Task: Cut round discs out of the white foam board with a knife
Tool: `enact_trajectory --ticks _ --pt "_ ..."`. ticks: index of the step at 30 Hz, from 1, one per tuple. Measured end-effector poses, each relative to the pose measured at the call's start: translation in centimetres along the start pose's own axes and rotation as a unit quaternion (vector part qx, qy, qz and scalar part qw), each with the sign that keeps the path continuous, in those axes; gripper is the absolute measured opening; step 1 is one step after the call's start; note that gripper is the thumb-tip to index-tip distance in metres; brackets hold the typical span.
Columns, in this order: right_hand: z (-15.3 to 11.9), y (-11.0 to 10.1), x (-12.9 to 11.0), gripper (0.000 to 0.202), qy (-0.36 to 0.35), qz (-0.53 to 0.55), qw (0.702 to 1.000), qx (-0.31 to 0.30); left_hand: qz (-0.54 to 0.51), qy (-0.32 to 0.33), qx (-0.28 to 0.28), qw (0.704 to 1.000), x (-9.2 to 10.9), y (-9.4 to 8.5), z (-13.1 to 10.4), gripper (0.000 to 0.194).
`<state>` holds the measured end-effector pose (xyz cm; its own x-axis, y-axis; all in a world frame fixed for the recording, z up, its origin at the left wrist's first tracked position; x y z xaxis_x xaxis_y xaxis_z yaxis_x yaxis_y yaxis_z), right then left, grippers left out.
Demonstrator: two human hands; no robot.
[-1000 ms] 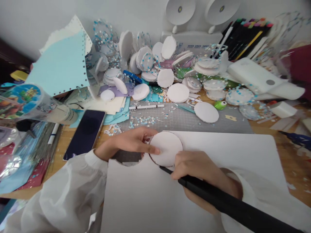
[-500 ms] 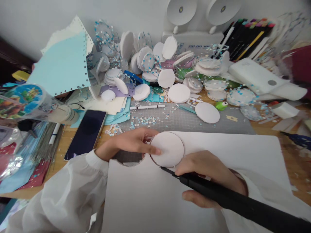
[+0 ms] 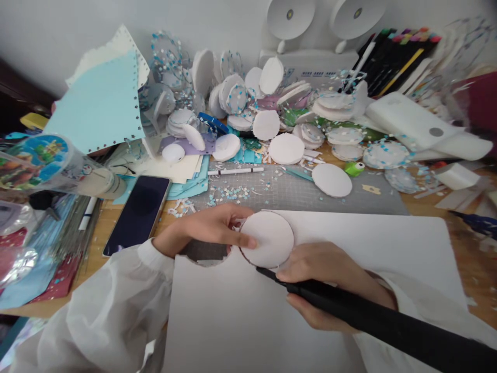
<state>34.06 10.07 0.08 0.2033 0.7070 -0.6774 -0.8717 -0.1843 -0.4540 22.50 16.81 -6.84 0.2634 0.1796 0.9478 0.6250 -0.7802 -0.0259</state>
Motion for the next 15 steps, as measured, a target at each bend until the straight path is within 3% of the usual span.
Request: enact_trajectory --ticks 15 --pt "-0.56 0.26 0.02 0.015 -0.022 -0.066 0.997 -0.031 -0.013 -0.020 0.001 1.000 -0.19 0.00 -0.11 0.032"
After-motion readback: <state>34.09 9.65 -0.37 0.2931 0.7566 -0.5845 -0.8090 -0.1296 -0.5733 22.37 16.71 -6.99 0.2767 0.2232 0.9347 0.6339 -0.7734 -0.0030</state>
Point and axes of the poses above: each hand's wrist, its own z-axis towards the middle knuckle, its own y-axis out of the palm, x = y × z, the point moved 8 cm from there along z, towards the middle knuckle, and after that the axes turned 13 degrees about x, right-handed, at the moved point
